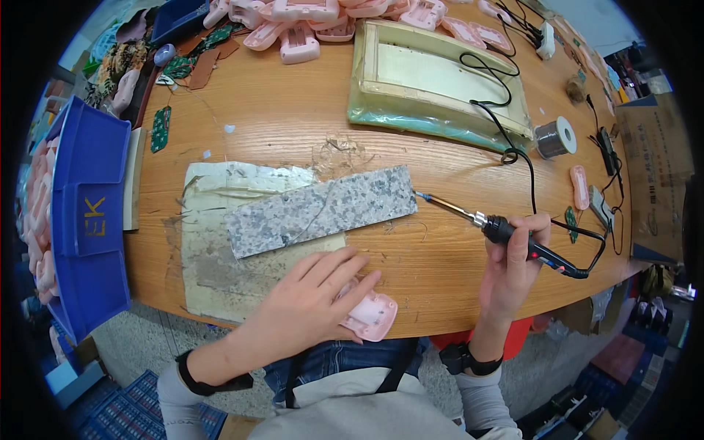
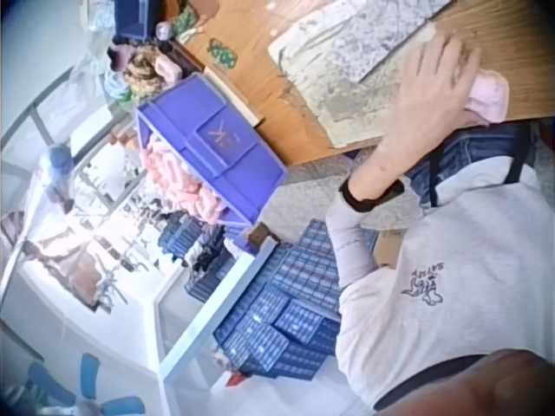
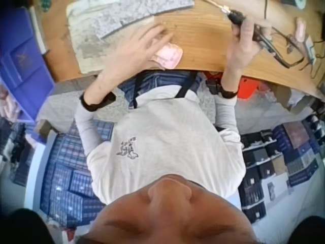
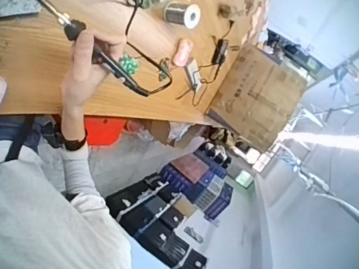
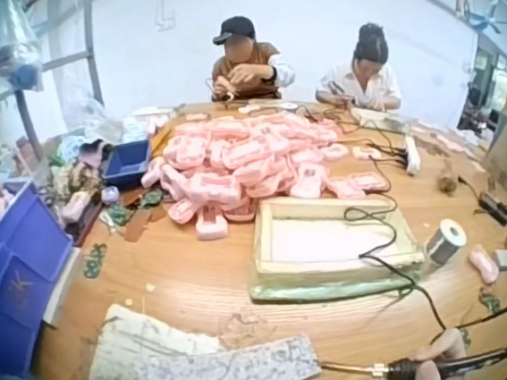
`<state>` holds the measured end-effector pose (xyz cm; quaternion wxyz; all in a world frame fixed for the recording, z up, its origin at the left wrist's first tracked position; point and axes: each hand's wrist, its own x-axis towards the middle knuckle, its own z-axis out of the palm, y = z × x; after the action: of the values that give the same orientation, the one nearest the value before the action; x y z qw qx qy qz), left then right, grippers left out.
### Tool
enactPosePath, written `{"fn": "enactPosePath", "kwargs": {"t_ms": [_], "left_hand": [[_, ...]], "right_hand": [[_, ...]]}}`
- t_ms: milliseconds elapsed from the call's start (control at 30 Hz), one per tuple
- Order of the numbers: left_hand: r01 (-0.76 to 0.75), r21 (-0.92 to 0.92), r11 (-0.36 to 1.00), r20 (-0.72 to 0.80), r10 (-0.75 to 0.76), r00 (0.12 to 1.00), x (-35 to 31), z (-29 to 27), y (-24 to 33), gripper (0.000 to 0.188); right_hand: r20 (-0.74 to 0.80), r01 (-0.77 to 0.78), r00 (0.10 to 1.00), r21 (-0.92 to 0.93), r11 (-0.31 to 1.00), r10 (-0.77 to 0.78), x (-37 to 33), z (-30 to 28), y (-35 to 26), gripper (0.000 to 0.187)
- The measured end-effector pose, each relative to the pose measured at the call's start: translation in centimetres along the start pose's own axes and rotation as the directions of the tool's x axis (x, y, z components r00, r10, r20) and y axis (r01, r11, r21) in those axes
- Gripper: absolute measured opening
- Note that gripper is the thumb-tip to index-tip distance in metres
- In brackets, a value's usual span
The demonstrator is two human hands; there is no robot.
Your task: Soldering wires onto a circuit board and assembling a pink plastic electronic device.
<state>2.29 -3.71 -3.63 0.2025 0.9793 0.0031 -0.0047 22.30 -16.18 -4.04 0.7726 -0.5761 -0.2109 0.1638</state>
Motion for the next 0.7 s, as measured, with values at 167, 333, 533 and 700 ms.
{"fn": "enactPosePath", "kwargs": {"t_ms": [167, 333, 533, 700], "left_hand": [[0.125, -0.138, 0.983, -0.091, -0.138, 0.986, -1.4, 1.4, 0.9, 0.069], [0.193, -0.182, 0.964, -0.184, -0.226, 0.957, -2.3, 2.1, 0.7, 0.062], [0.419, -0.110, 0.901, -0.455, -0.420, 0.785, -0.4, 2.4, 0.5, 0.056], [0.460, -0.113, 0.881, -0.439, -0.459, 0.772, 0.1, 1.4, 0.0, 0.051]], "right_hand": [[0.105, -0.115, 0.989, 0.116, 0.986, 0.103, 0.3, 0.0, 0.3, 0.019], [0.034, -0.192, 0.981, 0.181, 0.964, 0.189, 0.7, 0.4, 0.1, 0.016], [0.046, -0.126, 0.992, 0.158, 0.979, 0.120, 0.8, 0.8, 0.4, 0.020], [0.042, -0.048, 0.998, 0.074, 0.996, 0.045, 0.6, 0.6, 1.2, 0.021]]}}
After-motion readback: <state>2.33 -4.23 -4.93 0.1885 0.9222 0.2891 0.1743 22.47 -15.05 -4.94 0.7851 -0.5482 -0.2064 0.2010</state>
